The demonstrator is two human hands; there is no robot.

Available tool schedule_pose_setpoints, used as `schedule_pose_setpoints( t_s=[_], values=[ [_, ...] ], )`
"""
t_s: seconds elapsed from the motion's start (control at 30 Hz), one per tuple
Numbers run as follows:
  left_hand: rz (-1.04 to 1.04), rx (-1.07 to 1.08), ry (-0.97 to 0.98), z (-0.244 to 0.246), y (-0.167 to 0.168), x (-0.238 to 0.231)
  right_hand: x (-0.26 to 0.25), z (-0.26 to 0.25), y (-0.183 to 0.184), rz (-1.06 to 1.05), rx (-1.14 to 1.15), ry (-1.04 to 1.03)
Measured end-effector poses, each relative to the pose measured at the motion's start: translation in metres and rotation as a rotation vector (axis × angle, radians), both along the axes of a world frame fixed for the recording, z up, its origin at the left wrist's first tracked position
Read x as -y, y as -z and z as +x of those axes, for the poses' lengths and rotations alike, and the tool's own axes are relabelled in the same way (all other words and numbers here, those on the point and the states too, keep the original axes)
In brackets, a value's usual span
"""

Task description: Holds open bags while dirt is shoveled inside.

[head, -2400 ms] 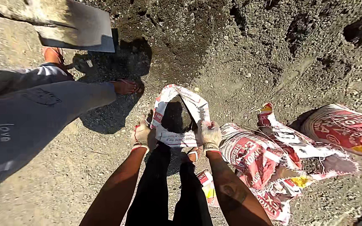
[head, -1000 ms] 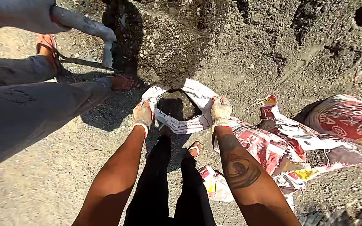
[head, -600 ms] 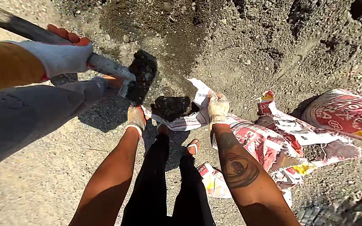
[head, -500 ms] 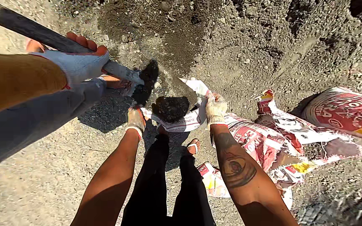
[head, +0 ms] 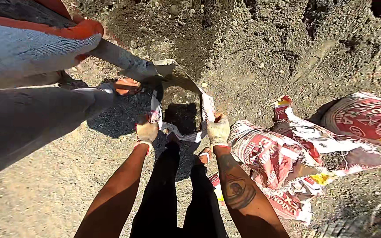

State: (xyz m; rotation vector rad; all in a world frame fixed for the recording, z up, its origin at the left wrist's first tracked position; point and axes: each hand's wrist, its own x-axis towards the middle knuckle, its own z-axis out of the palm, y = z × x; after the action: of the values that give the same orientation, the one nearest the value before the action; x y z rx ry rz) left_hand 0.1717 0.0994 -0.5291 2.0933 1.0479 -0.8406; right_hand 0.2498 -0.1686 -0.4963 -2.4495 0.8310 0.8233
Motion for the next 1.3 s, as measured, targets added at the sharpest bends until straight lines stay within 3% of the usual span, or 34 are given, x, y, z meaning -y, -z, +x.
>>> schedule_pose_setpoints(
  t_s=[0.1,0.17,0.2,0.27,0.3,0.37,0.43,0.47,0.53,0.6,0.83,0.93,1.0,1.13,1.23,1.3],
  values=[
    [0.163,0.075,0.206,-0.003,-0.003,-0.002,0.001,0.003,-0.005,-0.032,-0.164,-0.076],
    [0.358,0.294,0.441,-0.006,-0.013,0.002,0.0,0.007,-0.014,-0.021,-0.167,-0.071],
    [0.37,0.448,0.588,-0.007,-0.016,0.002,0.001,0.009,-0.017,-0.025,-0.114,-0.054],
    [0.12,0.676,0.843,-0.006,-0.009,0.003,0.004,0.005,-0.015,-0.08,0.114,-0.103],
    [-0.008,0.643,0.935,-0.005,-0.001,0.004,0.005,0.0,-0.011,-0.124,0.243,-0.209],
    [-0.072,0.421,0.994,-0.006,0.014,0.003,0.001,-0.013,-0.005,-0.149,0.521,-0.557],
    [-0.044,0.237,0.959,0.002,0.027,0.001,-0.006,-0.028,0.003,0.117,0.643,-0.942],
    [-0.039,0.211,0.952,0.006,0.032,0.001,-0.008,-0.037,0.01,0.254,0.496,-1.128],
    [-0.085,0.207,0.968,0.011,0.037,0.004,-0.004,-0.051,0.027,0.273,-0.032,-1.311],
    [-0.108,0.17,1.012,0.012,0.036,0.006,0.004,-0.052,0.039,0.148,-0.377,-1.217],
    [-0.109,-0.219,0.704,0.021,-0.001,0.031,-0.001,-0.032,0.03,0.028,-0.645,-0.918],
    [-0.188,-0.229,0.62,-0.01,0.004,0.047,0.015,-0.073,0.004,0.031,-0.629,-0.856],
    [-0.213,-0.201,0.541,-0.032,-0.012,0.066,0.037,-0.11,0.019,-0.006,-0.583,-0.854],
    [-0.299,-0.227,0.503,-0.071,-0.026,0.099,0.074,-0.117,0.046,0.058,-0.798,-0.838],
    [-0.269,-0.176,0.479,-0.073,-0.018,0.112,0.087,-0.103,0.041,0.094,-0.681,-0.807],
    [-0.228,-0.173,0.513,-0.072,-0.033,0.103,0.074,-0.108,0.018,0.127,-0.58,-0.721]
  ],
)
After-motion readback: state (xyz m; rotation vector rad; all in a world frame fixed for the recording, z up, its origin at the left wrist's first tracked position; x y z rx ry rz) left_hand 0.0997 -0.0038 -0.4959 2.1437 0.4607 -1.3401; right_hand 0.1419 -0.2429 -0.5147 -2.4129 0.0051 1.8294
